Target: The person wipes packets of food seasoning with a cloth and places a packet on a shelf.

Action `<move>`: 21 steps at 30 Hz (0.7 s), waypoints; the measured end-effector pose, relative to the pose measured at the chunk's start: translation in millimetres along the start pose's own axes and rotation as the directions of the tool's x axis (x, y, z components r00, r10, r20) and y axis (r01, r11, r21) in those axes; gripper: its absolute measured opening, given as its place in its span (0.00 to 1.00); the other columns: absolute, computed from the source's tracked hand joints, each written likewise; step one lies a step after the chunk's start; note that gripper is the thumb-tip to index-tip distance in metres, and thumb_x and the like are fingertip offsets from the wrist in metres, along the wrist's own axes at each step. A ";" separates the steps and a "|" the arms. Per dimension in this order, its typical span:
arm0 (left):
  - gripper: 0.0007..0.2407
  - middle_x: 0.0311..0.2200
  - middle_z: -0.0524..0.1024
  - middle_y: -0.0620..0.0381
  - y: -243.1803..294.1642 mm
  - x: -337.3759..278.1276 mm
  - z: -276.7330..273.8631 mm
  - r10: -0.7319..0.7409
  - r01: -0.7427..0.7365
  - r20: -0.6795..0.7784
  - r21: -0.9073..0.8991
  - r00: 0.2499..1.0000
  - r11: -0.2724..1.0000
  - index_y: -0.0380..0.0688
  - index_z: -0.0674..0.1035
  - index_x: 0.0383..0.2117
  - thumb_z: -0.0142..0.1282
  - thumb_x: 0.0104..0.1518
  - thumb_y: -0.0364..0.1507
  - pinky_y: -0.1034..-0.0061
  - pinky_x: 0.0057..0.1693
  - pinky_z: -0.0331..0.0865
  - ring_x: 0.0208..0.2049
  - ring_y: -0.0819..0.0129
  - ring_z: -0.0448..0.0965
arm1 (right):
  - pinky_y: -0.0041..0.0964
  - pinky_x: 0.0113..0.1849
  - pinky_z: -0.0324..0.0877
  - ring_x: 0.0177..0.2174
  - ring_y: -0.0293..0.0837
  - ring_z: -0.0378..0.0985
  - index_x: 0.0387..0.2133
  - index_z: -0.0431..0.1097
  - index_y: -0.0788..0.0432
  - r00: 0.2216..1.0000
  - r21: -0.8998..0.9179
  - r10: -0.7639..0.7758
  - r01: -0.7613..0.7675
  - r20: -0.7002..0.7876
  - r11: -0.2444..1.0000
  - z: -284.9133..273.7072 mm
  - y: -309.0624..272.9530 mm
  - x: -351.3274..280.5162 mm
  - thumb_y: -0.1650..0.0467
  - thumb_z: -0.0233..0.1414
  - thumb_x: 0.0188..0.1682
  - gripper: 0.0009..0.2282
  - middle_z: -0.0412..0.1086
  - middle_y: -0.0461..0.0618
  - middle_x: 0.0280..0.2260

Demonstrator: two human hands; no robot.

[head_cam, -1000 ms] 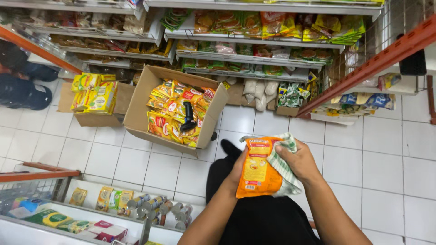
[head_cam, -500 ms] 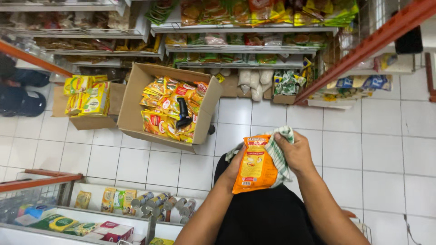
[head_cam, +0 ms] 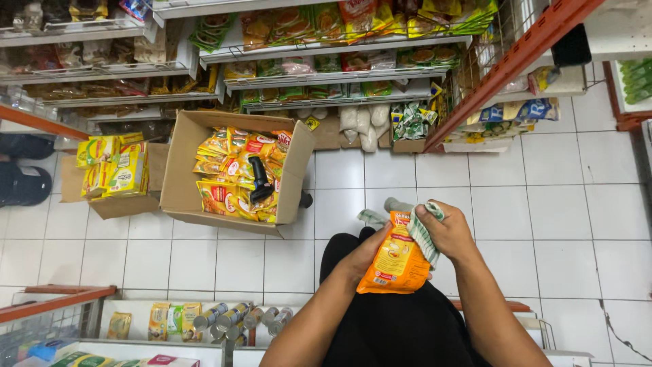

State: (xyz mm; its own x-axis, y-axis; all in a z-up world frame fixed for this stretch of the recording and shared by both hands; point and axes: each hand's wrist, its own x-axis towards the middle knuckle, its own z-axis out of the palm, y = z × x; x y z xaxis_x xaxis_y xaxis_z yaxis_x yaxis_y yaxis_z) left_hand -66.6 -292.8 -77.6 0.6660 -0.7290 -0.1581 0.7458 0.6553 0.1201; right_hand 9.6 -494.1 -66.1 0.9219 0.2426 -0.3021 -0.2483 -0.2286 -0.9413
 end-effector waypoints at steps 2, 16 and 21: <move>0.31 0.58 0.73 0.35 0.6 3.0 -4.3 -0.050 0.049 -0.047 -0.025 0.998 0.999 0.36 0.64 0.69 0.36 0.73 0.51 0.46 0.61 0.72 0.56 0.37 0.77 | 0.28 0.26 0.65 0.24 0.30 0.67 0.29 0.73 0.61 0.993 0.064 -0.037 0.030 0.115 0.997 -7.4 -6.9 -2.8 0.66 0.57 0.52 0.09 0.70 0.38 0.23; 0.34 0.67 0.64 0.46 19.2 1.3 1.0 0.094 -0.074 -0.073 0.244 0.993 0.967 0.39 0.59 0.72 0.36 0.68 0.54 0.61 0.69 0.63 0.66 0.55 0.67 | 0.29 0.29 0.68 0.26 0.32 0.69 0.31 0.73 0.62 0.998 0.128 -0.014 0.023 -0.065 0.991 -8.4 -23.5 -1.2 0.67 0.56 0.53 0.09 0.71 0.41 0.25; 0.37 0.69 0.61 0.46 21.0 -8.2 14.6 0.160 -0.163 0.035 0.131 0.986 0.978 0.39 0.56 0.72 0.33 0.66 0.57 0.59 0.71 0.59 0.69 0.56 0.63 | 0.29 0.30 0.69 0.26 0.32 0.70 0.31 0.73 0.63 0.993 0.141 -0.055 0.070 -0.107 0.988 -8.4 -24.4 0.1 0.67 0.55 0.54 0.09 0.72 0.41 0.26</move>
State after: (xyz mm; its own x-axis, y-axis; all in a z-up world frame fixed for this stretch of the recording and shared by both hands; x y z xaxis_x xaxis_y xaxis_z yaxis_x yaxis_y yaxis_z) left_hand -56.2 -276.0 -59.5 0.7770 -0.6210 -0.1029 0.6225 0.7338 0.2719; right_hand 18.3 -496.5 -41.9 0.9606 0.1527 -0.2324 -0.2231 -0.0759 -0.9718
